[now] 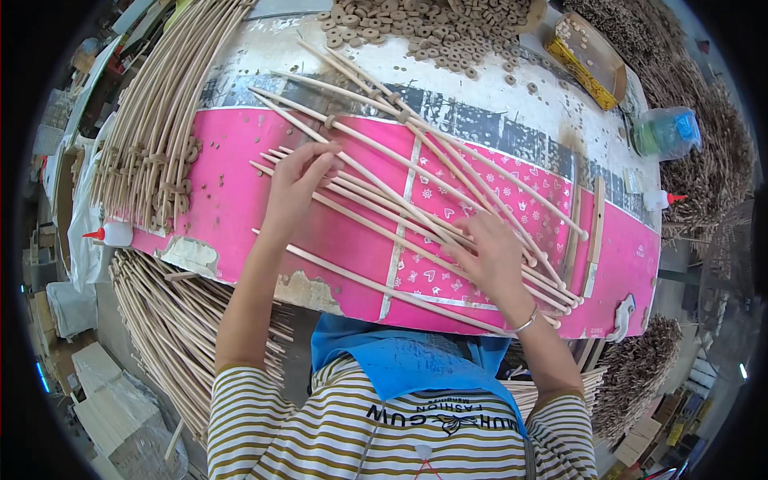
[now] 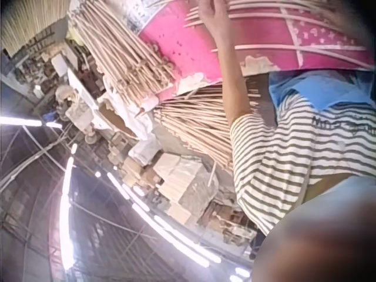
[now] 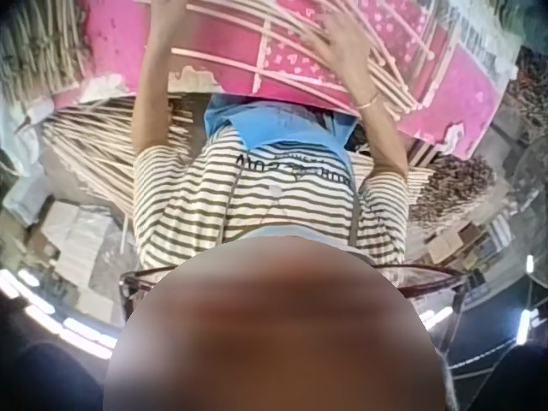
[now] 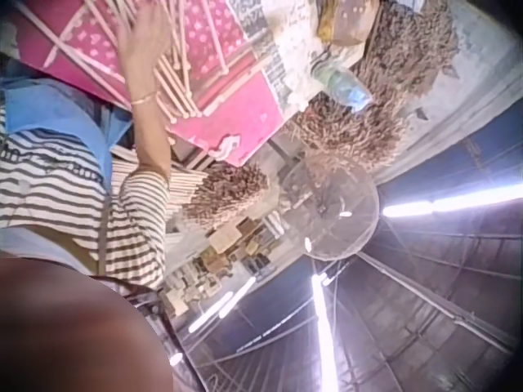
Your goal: Assembling wooden slats by threading circular spacers onto them and applying glue.
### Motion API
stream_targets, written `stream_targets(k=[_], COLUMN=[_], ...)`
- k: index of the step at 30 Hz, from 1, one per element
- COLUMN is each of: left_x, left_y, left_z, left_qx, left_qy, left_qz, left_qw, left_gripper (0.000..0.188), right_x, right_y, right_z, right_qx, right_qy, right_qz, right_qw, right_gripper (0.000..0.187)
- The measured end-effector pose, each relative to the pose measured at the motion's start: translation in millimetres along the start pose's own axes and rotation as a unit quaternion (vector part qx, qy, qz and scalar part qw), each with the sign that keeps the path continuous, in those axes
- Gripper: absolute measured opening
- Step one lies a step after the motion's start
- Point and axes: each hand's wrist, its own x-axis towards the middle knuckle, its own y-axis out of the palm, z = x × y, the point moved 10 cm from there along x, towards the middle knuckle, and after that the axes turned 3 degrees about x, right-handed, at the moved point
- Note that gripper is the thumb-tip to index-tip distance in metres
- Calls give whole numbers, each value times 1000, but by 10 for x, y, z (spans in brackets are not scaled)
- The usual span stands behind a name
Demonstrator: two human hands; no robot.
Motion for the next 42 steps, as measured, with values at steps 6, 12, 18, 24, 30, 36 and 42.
stream_targets(k=[6,12,18,24,30,36,42], left_x=[-523,-892,-1071,-1116,-1099,-1096,-926], left_y=[409,422,57,-71,90,93,191], left_z=[-383,-301,-168,-83,-142,-81,-382], left_qx=[294,320,239,198,177,137,139], left_qy=[206,238,127,110,75,104,139], left_qz=[13,-5,-52,-73,-47,-34,-19], left_qw=[933,917,961,971,980,984,980], left_gripper=[14,17,18,17,16,18,17], right_x=[-83,-139,-634,-815,-884,-941,-848], right_y=[65,-210,298,294,225,291,260], right_z=[-153,-18,33,156,263,95,98], right_qx=[35,-49,-70,-57,-86,-68,-107], right_qy=[32,-41,39,28,13,10,7], right_qz=[-24,-78,126,94,34,27,34], right_qw=[999,995,989,994,996,997,994], right_gripper=[16,54,125,115,87,51,38])
